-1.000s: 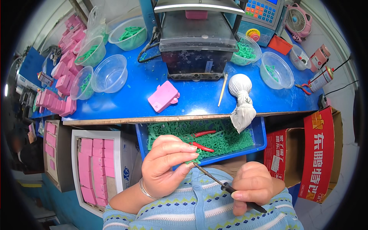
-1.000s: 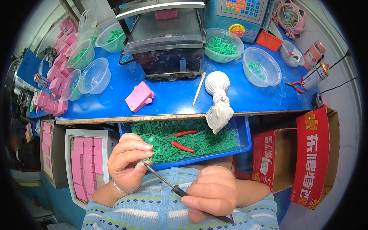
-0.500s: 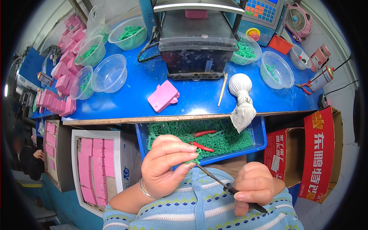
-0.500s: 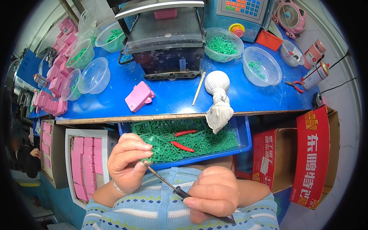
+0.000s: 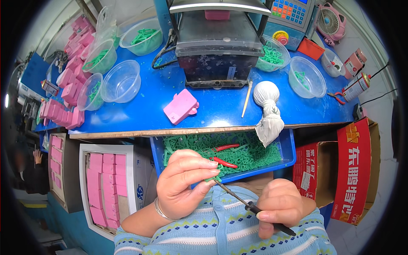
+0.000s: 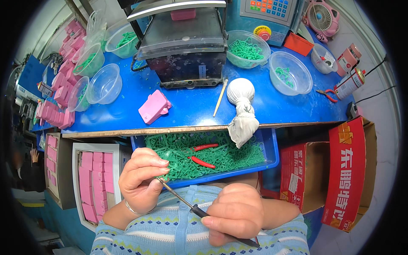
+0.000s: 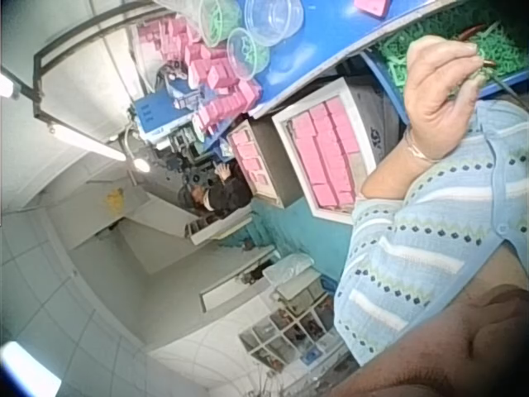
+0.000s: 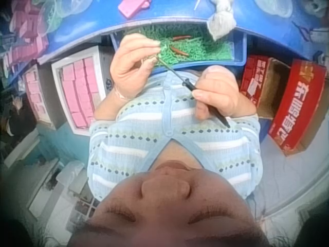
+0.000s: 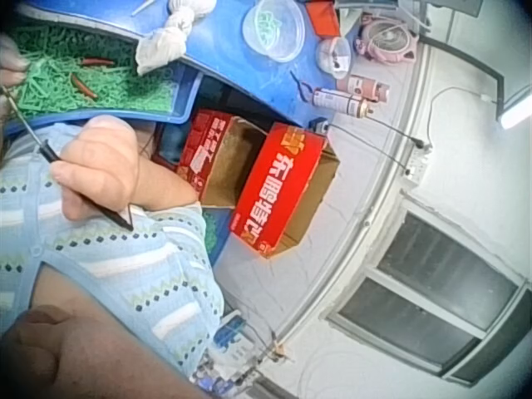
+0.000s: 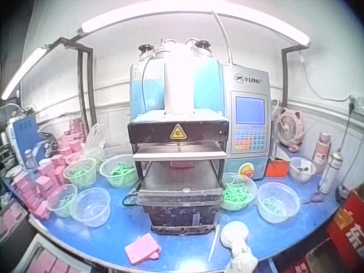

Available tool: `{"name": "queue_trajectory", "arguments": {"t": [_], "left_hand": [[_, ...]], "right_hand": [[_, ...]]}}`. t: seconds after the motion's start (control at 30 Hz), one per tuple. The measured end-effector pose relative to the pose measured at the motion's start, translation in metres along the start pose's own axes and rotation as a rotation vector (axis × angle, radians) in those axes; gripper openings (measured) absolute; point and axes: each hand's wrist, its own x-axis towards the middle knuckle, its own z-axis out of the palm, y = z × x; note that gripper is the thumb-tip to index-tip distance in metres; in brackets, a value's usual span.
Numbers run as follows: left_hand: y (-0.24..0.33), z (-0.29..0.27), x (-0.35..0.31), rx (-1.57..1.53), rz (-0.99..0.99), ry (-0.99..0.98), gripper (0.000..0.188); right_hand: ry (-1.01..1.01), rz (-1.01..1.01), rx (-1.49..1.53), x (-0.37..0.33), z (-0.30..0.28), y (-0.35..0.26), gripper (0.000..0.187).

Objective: The person is inserting small green plastic pieces into pink silicone/wax molds at a workbench.

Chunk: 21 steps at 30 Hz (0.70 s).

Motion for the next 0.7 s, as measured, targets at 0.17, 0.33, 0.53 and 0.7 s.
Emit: {"name": "queue_trajectory", "arguments": {"t": [0.17,0.33,0.53,0.7], "left_hand": [[-0.0009,0.0002,-0.0007,0.008,0.005,-0.002,0.023],[0.0004,0.0004,0.0000,0.019,0.010,0.007,0.024],[0.0013,0.0001,-0.0005,0.023,0.025,-0.025,0.024],[0.0033,-0.0004,0.0005,0.033,0.025,-0.028,0.024]], "right_hand": [[0.019,-0.034,-0.017,-0.0020,0.0000,0.0000,0.027],[0.037,-0.004,0.000,-0.0019,-0.0007,-0.0003,0.026],[0.038,0.010,-0.005,-0.0011,0.0011,-0.0001,0.025],[0.077,0.012,-0.016,-0.0016,0.0029,-0.0008,0.026]]}}
